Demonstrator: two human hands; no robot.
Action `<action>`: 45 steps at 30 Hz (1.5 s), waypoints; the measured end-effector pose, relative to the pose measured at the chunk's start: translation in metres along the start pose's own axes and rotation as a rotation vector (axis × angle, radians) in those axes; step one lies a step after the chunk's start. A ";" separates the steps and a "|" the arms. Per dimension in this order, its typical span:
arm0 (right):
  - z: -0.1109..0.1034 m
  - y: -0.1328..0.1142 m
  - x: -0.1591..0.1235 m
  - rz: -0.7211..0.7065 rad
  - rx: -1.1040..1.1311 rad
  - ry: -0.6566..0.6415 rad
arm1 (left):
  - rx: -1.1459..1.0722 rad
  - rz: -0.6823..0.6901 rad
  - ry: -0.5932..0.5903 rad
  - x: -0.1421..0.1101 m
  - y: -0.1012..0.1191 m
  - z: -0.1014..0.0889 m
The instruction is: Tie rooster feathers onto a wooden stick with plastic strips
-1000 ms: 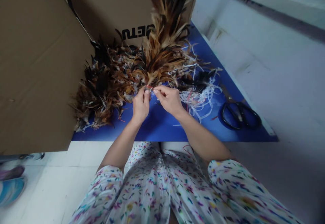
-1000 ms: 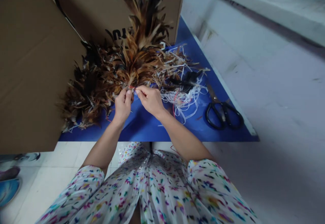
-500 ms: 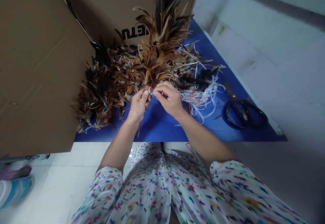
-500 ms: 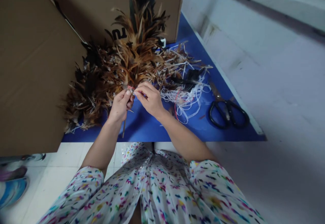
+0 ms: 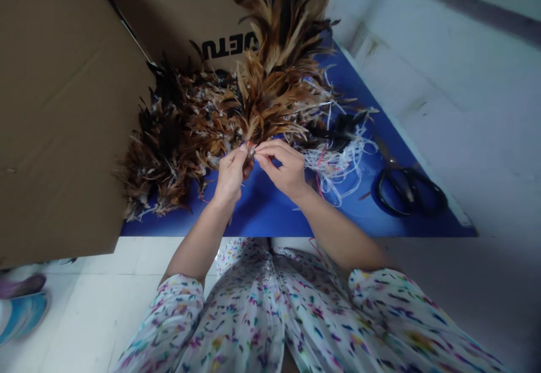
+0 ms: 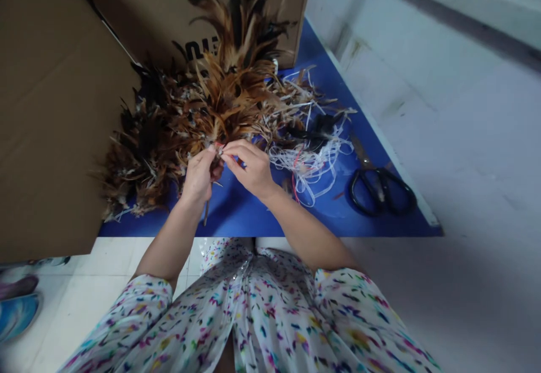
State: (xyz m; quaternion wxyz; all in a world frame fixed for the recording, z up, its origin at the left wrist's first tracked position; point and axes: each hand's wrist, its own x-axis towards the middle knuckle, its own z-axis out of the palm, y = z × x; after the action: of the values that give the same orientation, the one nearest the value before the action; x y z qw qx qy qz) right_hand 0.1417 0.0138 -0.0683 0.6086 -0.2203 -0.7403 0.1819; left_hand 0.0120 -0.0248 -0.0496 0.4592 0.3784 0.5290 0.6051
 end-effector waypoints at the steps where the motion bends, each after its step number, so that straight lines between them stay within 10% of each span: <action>1: 0.000 0.000 0.000 -0.010 0.005 0.009 | -0.003 0.001 -0.015 0.000 0.000 0.000; 26: -0.003 -0.001 0.000 0.031 0.041 0.029 | -0.203 -0.104 -0.201 -0.005 0.006 -0.001; 45: -0.004 -0.002 0.002 0.109 0.058 0.100 | -0.145 0.030 -0.077 -0.008 0.004 0.010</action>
State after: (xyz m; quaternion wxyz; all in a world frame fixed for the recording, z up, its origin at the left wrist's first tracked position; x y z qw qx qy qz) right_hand 0.1454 0.0132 -0.0651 0.6400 -0.2515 -0.6904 0.2249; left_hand 0.0233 -0.0300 -0.0435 0.4962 0.3747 0.4600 0.6338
